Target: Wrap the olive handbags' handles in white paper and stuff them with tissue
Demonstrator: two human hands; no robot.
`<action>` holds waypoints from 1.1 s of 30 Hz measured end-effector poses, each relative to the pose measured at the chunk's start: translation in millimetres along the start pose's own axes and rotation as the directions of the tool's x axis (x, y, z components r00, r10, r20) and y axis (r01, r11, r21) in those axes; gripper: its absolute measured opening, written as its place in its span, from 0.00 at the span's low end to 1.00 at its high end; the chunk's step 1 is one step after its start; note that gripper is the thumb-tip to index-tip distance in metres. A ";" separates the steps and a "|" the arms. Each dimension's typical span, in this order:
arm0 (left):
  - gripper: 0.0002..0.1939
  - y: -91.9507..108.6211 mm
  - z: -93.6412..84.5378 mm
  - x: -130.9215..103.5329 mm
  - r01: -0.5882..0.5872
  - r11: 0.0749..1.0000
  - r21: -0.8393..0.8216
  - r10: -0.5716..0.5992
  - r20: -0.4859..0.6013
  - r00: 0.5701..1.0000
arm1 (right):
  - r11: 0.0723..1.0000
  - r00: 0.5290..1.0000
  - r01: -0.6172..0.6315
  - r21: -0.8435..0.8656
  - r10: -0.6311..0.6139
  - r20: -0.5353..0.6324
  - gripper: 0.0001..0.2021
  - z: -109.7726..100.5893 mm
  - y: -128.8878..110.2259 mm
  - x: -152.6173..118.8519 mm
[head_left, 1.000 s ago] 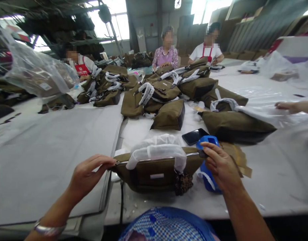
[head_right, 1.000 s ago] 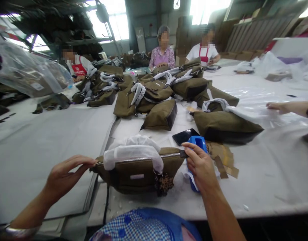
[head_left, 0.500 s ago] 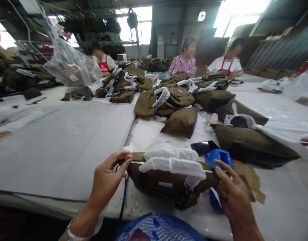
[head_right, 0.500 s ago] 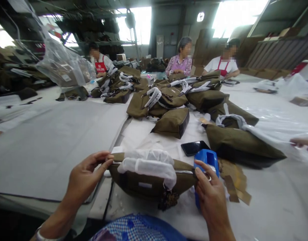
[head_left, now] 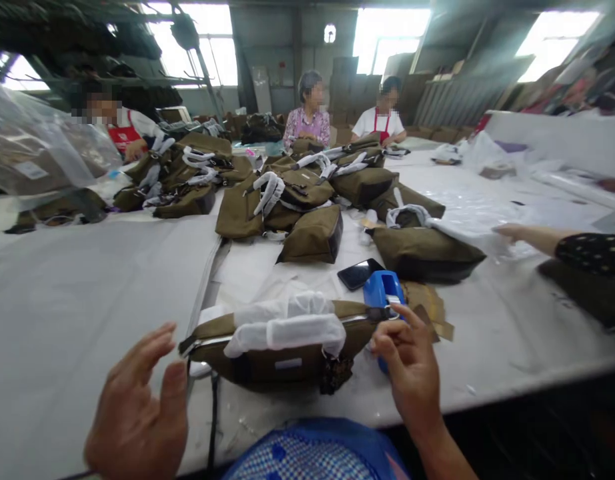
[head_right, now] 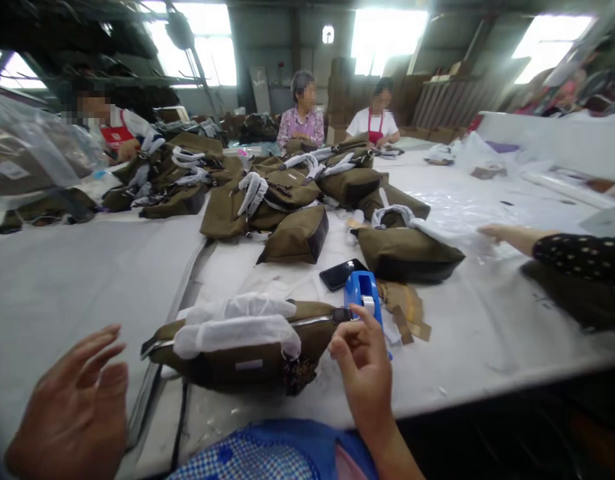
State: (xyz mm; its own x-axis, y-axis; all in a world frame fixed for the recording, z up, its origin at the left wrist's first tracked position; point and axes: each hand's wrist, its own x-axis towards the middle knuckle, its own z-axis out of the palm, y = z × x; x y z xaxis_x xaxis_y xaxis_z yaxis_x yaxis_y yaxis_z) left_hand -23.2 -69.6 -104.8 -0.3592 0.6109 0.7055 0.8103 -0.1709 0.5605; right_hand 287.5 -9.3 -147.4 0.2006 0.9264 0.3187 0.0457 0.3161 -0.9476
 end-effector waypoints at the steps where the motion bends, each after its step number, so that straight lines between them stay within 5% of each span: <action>1: 0.15 9.9 0.0 -1.5 -0.150 0.989 -0.015 0.150 0.036 0.988 | 0.993 0.995 0.102 -0.066 -0.100 0.019 0.21 3.7 -4.0 -7.6; 3: 0.16 29.2 5.8 -0.6 -0.461 0.886 -0.053 0.464 0.105 0.880 | 0.939 0.950 0.305 -0.160 -0.289 0.117 0.20 14.4 -11.7 -17.3; 5: 0.21 45.0 17.5 4.1 -0.645 0.762 -0.054 0.647 0.103 0.755 | 0.863 0.884 0.461 -0.207 -0.424 0.199 0.20 26.8 -18.0 -18.8; 8: 0.23 59.5 33.0 14.5 -0.667 0.741 -0.077 0.672 0.077 0.737 | 0.801 0.826 0.561 -0.210 -0.525 0.205 0.15 39.5 -23.5 -9.8; 11: 0.21 65.8 30.9 27.0 -0.647 0.741 -0.180 0.670 0.137 0.730 | 0.835 0.824 0.539 -0.108 -0.496 0.274 0.12 36.7 -26.7 6.1; 13: 0.14 66.6 20.1 37.5 -0.547 0.781 -0.301 0.622 0.289 0.728 | 0.925 0.817 0.380 0.020 -0.345 0.463 0.10 27.8 -27.7 17.7; 14: 0.10 65.9 13.5 43.3 -0.433 0.815 -0.386 0.574 0.431 0.696 | 0.965 0.776 0.249 0.080 -0.248 0.579 0.12 22.8 -27.5 23.2; 16: 0.13 62.3 1.6 54.5 -0.090 0.881 -0.465 0.441 0.734 0.517 | 0.987 0.648 -0.030 0.156 -0.099 0.755 0.20 15.0 -24.6 32.5; 17: 0.19 59.9 -2.6 59.0 0.069 0.896 -0.439 0.374 0.829 0.415 | 0.973 0.596 -0.138 0.183 -0.066 0.800 0.24 12.9 -22.1 35.7; 18: 0.24 57.6 -5.1 62.3 0.176 0.900 -0.399 0.319 0.878 0.357 | 0.954 0.571 -0.212 0.210 -0.054 0.819 0.27 12.3 -19.3 37.9; 19: 0.28 55.8 -5.8 64.0 0.218 0.905 -0.366 0.270 0.888 0.371 | 0.937 0.572 -0.259 0.234 -0.047 0.819 0.29 13.0 -16.6 38.9; 20: 0.28 55.2 -5.1 64.2 0.189 0.916 -0.354 0.233 0.853 0.467 | 0.925 0.592 -0.282 0.256 -0.043 0.805 0.30 14.6 -14.6 38.9; 22: 0.20 57.9 -0.8 60.8 -0.045 0.945 -0.324 0.251 0.631 0.734 | 0.923 0.667 -0.260 0.282 -0.040 0.744 0.29 19.2 -14.2 36.7; 23: 0.17 61.3 2.1 58.2 -0.207 0.940 -0.273 0.319 0.479 0.818 | 0.938 0.709 -0.211 0.274 -0.046 0.703 0.27 21.6 -16.3 34.9; 24: 0.21 65.7 5.2 55.5 -0.357 0.912 -0.201 0.408 0.349 0.844 | 0.959 0.747 -0.137 0.246 -0.063 0.661 0.25 23.8 -19.8 33.0; 26: 0.35 75.9 11.3 51.7 -0.577 0.810 -0.105 0.582 0.267 0.768 | 0.981 0.782 0.093 0.168 -0.177 0.597 0.20 27.3 -30.0 29.5; 28: 0.35 84.8 16.8 51.1 -0.661 0.737 -0.141 0.660 0.361 0.659 | 0.918 0.756 0.377 0.118 -0.379 0.533 0.13 29.4 -40.8 27.1; 31: 0.23 89.8 21.0 53.6 -0.532 0.789 -0.306 0.607 0.516 0.604 | 0.732 0.662 0.680 0.035 -0.634 0.399 0.05 28.6 -48.9 25.0; 33: 0.14 86.6 18.6 55.1 -0.287 0.871 -0.398 0.489 0.649 0.583 | 0.706 0.669 0.708 -0.015 -0.663 0.336 0.10 24.7 -46.7 24.2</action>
State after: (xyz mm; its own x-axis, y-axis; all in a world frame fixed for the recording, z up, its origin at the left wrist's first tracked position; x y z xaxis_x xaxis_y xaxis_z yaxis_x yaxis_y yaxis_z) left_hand 35.8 -36.4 -25.5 0.4874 0.7742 0.4037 0.6247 -0.6322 0.4583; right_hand 266.0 3.4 -95.0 -0.2252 0.4784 0.8488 0.1890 0.8761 -0.4436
